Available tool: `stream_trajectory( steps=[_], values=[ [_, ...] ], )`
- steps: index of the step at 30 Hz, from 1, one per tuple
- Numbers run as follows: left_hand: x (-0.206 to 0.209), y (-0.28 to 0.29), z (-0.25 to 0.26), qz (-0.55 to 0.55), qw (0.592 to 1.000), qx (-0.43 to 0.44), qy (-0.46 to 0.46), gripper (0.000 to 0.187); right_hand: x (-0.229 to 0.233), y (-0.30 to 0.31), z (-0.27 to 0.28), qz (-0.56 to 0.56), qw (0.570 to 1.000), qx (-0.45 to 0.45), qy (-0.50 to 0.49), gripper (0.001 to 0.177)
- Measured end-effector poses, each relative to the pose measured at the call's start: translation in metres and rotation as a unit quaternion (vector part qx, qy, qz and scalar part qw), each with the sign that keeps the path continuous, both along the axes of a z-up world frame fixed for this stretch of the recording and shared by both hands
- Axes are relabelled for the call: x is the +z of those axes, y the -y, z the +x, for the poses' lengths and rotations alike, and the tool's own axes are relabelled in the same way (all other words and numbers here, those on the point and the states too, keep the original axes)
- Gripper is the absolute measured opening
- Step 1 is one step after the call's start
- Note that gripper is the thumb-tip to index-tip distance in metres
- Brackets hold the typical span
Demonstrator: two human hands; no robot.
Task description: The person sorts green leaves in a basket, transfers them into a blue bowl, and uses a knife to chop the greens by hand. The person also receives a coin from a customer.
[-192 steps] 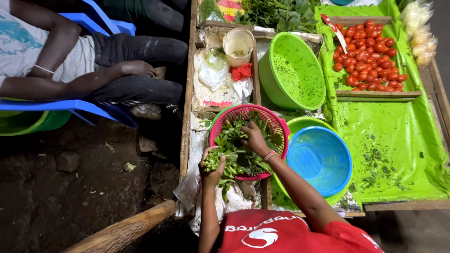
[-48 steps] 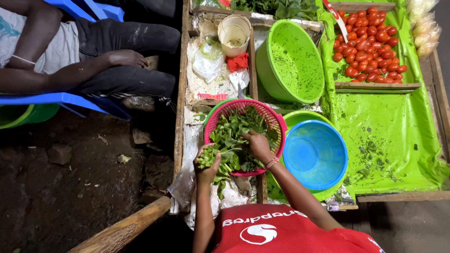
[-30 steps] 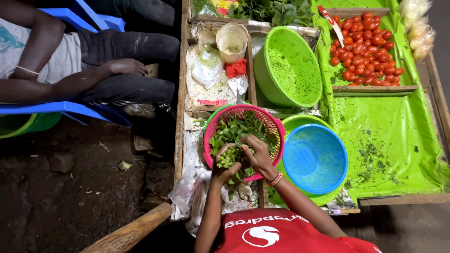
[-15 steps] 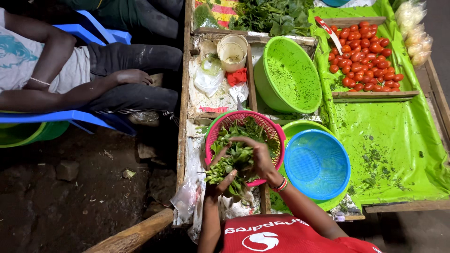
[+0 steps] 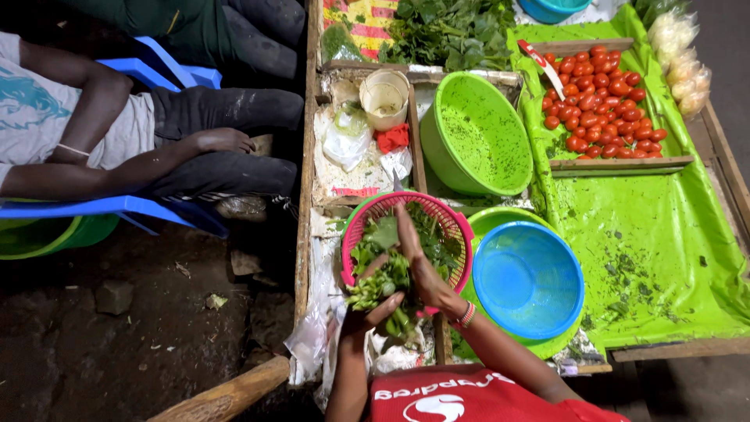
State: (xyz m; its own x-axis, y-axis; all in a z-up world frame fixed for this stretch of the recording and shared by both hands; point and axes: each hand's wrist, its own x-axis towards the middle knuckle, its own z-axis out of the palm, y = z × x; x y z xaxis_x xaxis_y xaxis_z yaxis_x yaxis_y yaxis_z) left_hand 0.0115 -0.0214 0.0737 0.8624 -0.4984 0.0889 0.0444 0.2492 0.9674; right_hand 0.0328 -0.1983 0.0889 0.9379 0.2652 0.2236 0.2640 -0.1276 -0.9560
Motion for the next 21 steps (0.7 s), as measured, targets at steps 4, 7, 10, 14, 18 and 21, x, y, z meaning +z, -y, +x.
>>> stream_trajectory(
  steps=[4,7,10,14,18,21],
  values=[
    [-0.042,0.021,-0.002,-0.018,0.988,0.153,0.031,0.065,0.008,-0.011,0.01,-0.03,0.994,-0.094,-0.045,0.108],
    [-0.05,0.018,-0.002,-0.071,0.984,0.164,0.021,0.071,0.013,-0.009,0.0,-0.066,0.991,-0.065,-0.092,0.123],
    [-0.045,0.014,-0.003,-0.053,0.982,0.179,0.007,0.079,0.014,0.004,-0.01,-0.155,0.986,0.027,-0.053,0.136],
    [-0.029,0.021,-0.01,0.025,0.984,0.169,0.044,0.09,-0.006,0.022,-0.012,-0.287,0.949,0.105,-0.078,0.126],
    [0.009,0.026,-0.007,0.161,0.948,0.21,0.179,0.114,-0.039,0.037,-0.008,-0.282,0.954,0.105,0.012,0.1],
    [0.03,0.027,-0.004,0.26,0.888,0.256,0.28,0.132,-0.038,0.032,-0.012,-0.292,0.946,0.094,-0.105,0.095]
  ],
)
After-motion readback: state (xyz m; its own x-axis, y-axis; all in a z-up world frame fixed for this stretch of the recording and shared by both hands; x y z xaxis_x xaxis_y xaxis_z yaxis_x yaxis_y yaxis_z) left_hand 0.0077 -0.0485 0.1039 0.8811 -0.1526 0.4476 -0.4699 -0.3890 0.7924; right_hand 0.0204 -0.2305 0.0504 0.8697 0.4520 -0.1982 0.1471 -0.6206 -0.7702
